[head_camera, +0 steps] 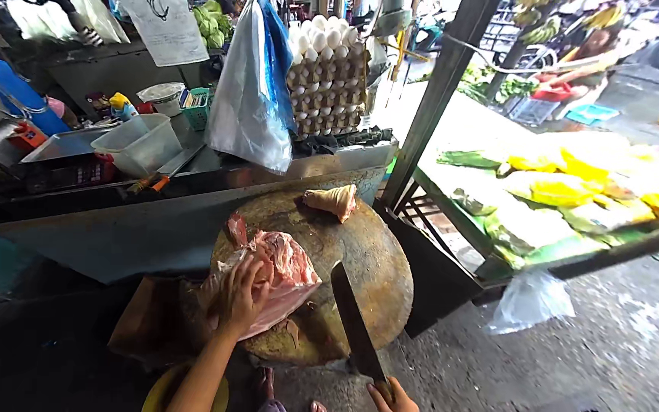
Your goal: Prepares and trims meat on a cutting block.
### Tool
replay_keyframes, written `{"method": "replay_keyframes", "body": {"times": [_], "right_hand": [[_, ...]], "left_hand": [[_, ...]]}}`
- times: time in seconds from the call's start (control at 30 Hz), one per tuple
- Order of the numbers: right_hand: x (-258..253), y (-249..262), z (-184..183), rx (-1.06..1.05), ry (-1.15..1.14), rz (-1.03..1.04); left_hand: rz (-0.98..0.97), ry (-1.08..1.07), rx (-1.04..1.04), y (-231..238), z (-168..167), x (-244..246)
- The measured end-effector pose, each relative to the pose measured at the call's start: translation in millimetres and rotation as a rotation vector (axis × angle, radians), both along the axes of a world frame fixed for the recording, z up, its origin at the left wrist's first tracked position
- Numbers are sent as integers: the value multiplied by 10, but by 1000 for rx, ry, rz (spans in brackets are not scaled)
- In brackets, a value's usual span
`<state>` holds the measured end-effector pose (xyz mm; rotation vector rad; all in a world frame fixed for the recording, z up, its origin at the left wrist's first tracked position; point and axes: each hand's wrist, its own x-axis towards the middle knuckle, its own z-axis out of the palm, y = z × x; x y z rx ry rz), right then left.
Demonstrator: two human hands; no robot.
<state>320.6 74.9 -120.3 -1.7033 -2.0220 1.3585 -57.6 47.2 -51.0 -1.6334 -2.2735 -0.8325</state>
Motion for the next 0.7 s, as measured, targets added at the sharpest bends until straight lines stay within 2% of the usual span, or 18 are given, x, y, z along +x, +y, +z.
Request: {"method": "replay_keyframes", "body": {"times": [0.1,0.23,0.33,0.4,0.5,0.57,0.7], "right_hand": [[-289,88,208,71,186,32],[-908,296,676,220,365,149],[-1329,386,984,338,369,248],[-1533,374,1115,335,271,291],[-1650,294,1123,222,74,346],[-1618,220,1032,197,58,334],[-1519,118,900,207,34,308]], "left_hand": [[100,52,-5,-304,-98,-43],[215,-91,-106,-384,-36,-30],[330,-179,-163,-414,-39,-7],[355,-236,-205,-459,-50,-42],[291,-260,-219,-510,-29,-146],[239,-280,-230,-543,-13,-232],[97,-274,-89,-618,-133,-407]]}}
